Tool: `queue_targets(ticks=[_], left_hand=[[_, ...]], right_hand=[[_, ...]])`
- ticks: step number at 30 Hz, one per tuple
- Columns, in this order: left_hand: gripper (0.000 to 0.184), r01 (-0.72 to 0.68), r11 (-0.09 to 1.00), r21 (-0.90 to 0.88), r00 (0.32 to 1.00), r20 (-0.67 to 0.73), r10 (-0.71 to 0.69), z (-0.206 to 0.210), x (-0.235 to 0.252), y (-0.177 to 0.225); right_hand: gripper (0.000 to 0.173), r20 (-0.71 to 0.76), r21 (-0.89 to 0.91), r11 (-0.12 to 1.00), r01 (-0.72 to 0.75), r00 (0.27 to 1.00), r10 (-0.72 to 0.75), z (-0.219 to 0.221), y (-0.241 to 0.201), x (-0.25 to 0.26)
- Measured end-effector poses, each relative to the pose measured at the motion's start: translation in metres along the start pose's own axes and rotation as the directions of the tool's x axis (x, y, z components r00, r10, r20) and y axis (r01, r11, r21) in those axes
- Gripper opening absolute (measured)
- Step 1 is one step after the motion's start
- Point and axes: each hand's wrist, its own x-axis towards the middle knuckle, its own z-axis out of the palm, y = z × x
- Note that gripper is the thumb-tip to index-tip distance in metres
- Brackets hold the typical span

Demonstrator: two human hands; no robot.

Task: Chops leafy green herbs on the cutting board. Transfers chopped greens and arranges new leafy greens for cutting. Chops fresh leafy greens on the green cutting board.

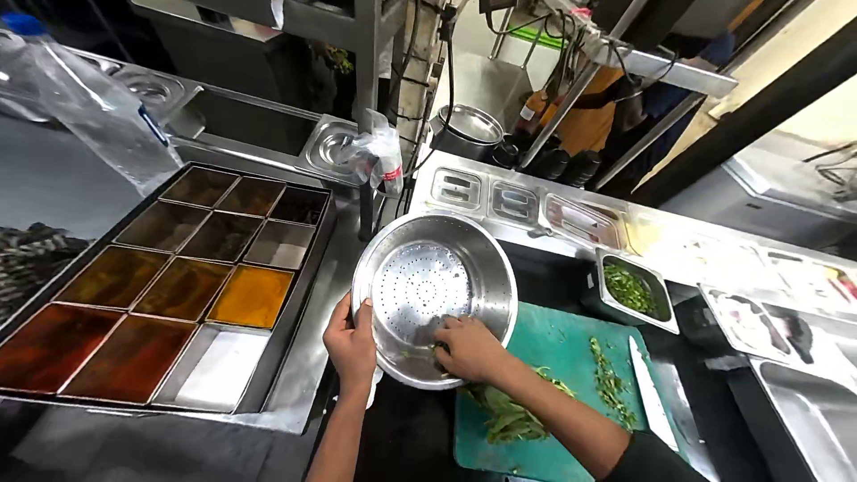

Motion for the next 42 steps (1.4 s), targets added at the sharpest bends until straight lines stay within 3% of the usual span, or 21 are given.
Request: queue_targets(ticks=[4,9,11,13,15,18,21,26,31,34,36,38,40,42], left_hand=[[0.023,0.003,1.0,-0.022,1.0,0.003,-0.003,0.0,0.006,-0.002],[0.025,-0.038,0.999,0.016,0.999,-0.01,0.039,0.002,0.009,0.005],[0.026,-0.025,0.999,0.04,0.999,-0.019,0.026,0.001,0.009,0.009],[0.027,0.002,0.999,0.052,1.0,0.006,-0.002,-0.002,0.01,0.012],[0.026,0.027,0.998,0.057,0.999,0.03,-0.029,-0.003,0.01,0.014],[0.027,0.097,0.994,0.058,0.994,0.054,-0.1,-0.004,0.01,0.016],[0.027,0.117,0.992,0.042,0.991,0.062,-0.119,-0.005,0.011,0.017],[0.028,0.144,0.988,0.058,0.983,0.106,-0.15,-0.007,0.007,0.021],[0.038,0.11,0.993,0.035,0.98,0.16,-0.114,-0.028,0.004,0.007],[0.043,0.057,0.998,0.012,0.991,0.117,-0.058,-0.053,-0.012,0.002],[0.037,-0.032,0.999,-0.004,0.998,0.05,0.032,-0.071,-0.03,0.003],[0.024,-0.138,0.99,-0.042,0.988,0.059,0.141,-0.085,-0.052,0.006],[0.023,-0.181,0.978,-0.103,0.96,0.196,0.199,-0.09,-0.076,0.013],[0.024,-0.194,0.969,-0.152,0.885,0.4,0.24,-0.085,-0.097,0.018]], right_hand=[[0.077,0.08,0.005,0.989,0.15,0.985,-0.15,0.0,0.003,-0.009],[0.075,0.052,-0.017,0.97,0.241,0.969,-0.24,0.004,0.004,-0.009],[0.068,-0.002,-0.07,0.937,0.341,0.94,-0.342,0.006,0.008,-0.015],[0.059,-0.151,-0.188,0.871,0.455,0.862,-0.483,0.016,0.014,-0.021],[0.052,-0.31,-0.343,0.776,0.529,0.716,-0.625,0.027,0.024,-0.02],[0.047,-0.406,-0.479,0.675,0.561,0.54,-0.737,0.032,0.034,-0.013],[0.045,-0.437,-0.481,0.654,0.585,0.486,-0.757,0.026,0.035,-0.014],[0.038,-0.557,-0.168,0.754,0.635,0.57,-0.604,0.002,0.023,-0.029],[0.024,-0.829,0.108,0.814,0.571,0.503,-0.243,-0.052,0.044,-0.077],[0.033,-0.902,0.203,0.883,0.423,0.431,0.0,-0.06,0.097,-0.076],[0.043,-0.855,0.315,0.924,0.217,0.488,0.177,-0.045,0.134,-0.062],[0.048,-0.699,0.386,0.922,-0.025,0.644,0.31,-0.02,0.154,-0.043],[0.042,-0.53,0.33,0.931,-0.153,0.786,0.317,0.006,0.153,-0.021],[0.032,-0.472,0.221,0.961,-0.166,0.844,0.254,0.025,0.144,-0.002]])
